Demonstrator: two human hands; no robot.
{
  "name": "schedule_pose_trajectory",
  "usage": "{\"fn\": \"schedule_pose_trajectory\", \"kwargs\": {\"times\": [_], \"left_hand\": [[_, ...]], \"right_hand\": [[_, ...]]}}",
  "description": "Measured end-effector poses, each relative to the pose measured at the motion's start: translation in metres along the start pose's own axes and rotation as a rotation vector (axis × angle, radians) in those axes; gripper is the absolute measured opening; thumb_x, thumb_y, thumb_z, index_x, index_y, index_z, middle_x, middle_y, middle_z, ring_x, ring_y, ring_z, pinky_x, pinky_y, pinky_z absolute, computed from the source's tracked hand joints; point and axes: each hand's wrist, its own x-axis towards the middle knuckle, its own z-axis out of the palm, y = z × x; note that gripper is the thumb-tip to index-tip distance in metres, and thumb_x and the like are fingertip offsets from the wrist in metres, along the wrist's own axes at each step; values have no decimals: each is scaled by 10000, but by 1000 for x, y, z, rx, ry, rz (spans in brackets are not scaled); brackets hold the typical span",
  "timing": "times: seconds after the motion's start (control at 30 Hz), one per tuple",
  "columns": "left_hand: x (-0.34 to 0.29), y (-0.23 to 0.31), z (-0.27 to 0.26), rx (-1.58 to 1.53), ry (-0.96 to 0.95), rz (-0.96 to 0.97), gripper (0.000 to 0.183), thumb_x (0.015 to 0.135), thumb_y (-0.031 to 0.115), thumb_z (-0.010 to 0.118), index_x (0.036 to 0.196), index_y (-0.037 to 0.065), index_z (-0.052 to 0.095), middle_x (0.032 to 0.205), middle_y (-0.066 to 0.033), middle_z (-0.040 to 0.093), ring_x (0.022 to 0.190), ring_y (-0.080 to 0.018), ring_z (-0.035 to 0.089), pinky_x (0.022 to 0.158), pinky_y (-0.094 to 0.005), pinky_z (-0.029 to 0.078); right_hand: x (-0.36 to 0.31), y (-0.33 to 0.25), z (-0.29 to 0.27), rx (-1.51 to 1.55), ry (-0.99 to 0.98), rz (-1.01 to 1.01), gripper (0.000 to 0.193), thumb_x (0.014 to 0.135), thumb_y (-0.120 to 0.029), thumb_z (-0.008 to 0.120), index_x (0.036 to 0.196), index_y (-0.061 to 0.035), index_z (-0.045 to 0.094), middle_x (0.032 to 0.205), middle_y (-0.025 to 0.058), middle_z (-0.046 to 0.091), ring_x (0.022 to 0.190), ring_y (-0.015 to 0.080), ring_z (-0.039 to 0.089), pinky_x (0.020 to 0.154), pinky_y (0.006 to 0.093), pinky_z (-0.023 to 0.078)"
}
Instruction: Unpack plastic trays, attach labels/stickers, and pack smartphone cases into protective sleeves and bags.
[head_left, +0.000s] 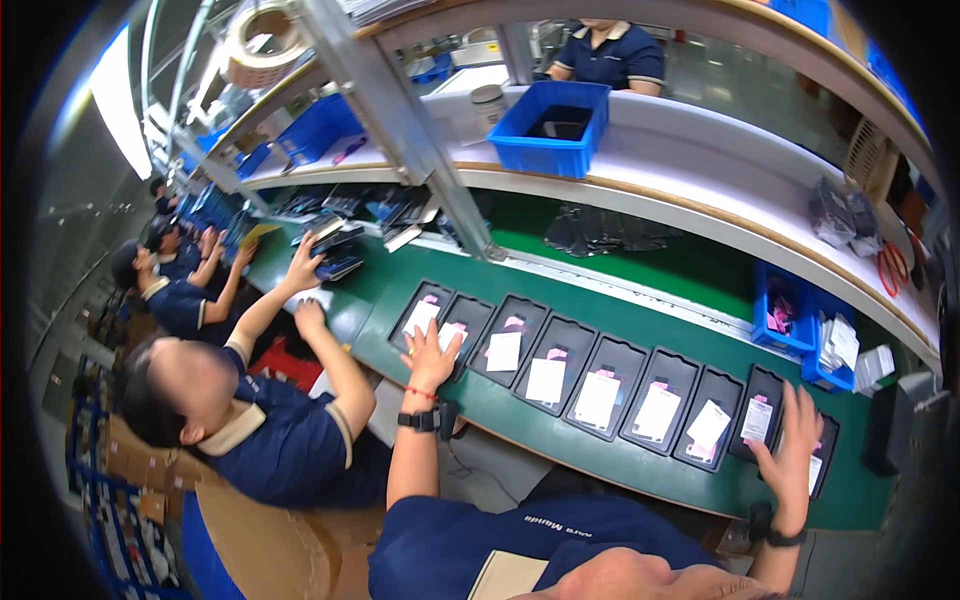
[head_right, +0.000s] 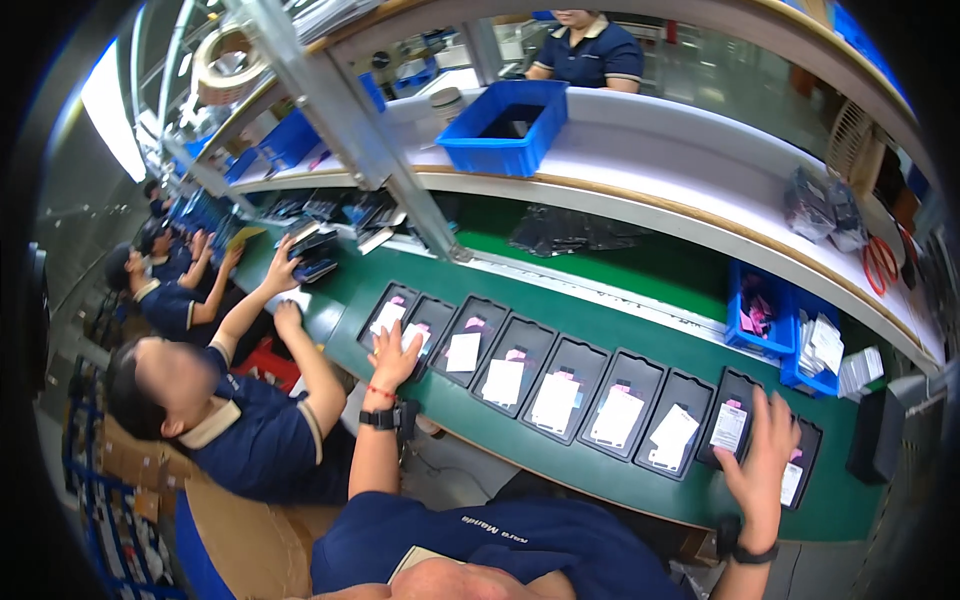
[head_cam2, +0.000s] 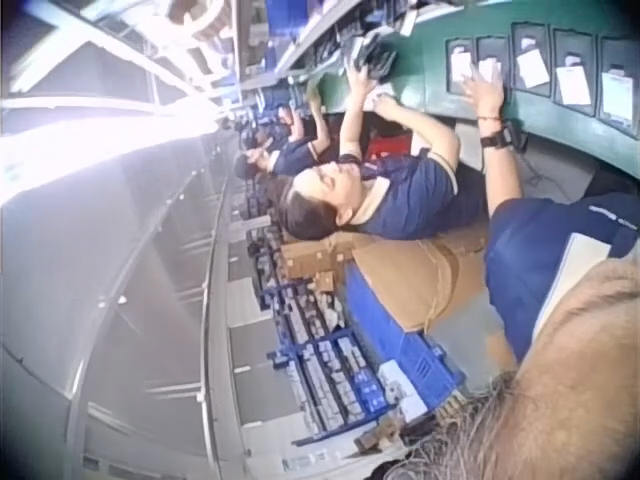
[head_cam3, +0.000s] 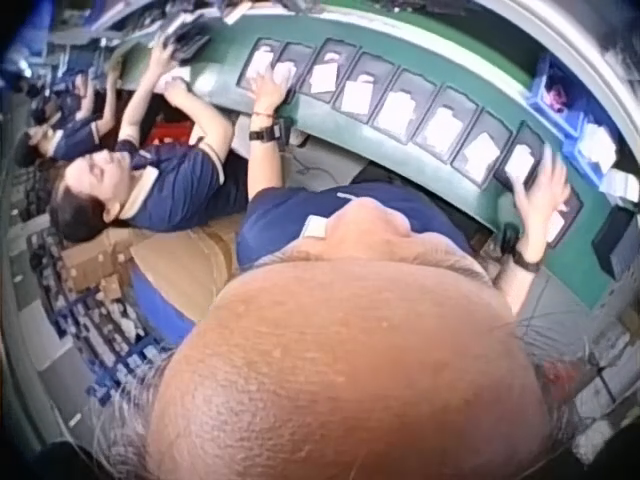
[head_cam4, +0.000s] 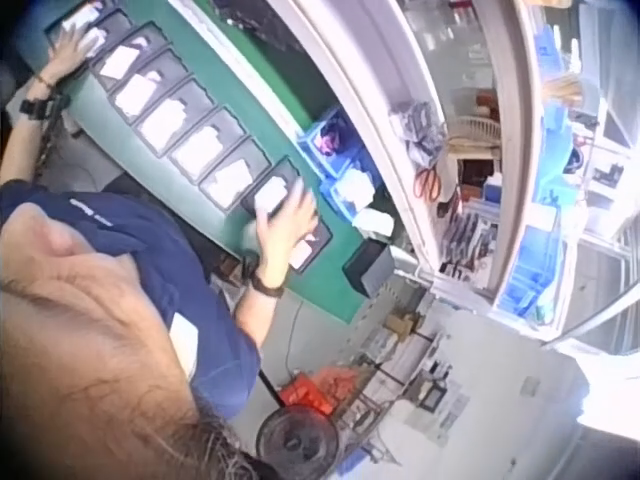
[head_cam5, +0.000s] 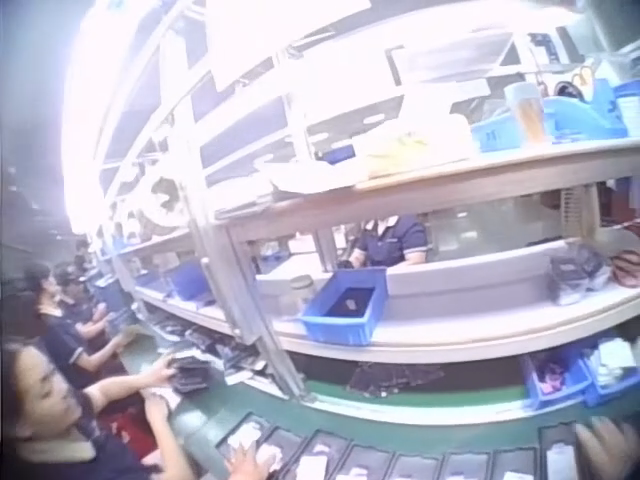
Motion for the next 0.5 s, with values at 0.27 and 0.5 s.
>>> {"fn": "schedule_pose_trajectory", "kwargs": {"times": [0.27, 0.5], "left_hand": [[-48, 97, -79, 33, -22, 534, 760, 755, 445, 661, 1337, 47, 378, 1396, -309, 235, 1324, -479, 118, 1053, -560, 121], [-21, 241, -83, 156, -360, 1184, 665, 739, 339, 693, 1234, -36, 455, 1308, -273, 394, 1273, -426, 304, 1048, -440, 280]], "right_hand": [[221, -77, 105, -50, -222, -403, 720, 652, 18, 595, 1329, -56, 364, 1304, 236, 406, 1221, 384, 383, 1007, 432, 343], [316, -88, 128, -427, 131, -300, 522, 800, -232, 534, 1282, -55, 442, 1335, 188, 418, 1221, 340, 408, 1016, 362, 338]]}}
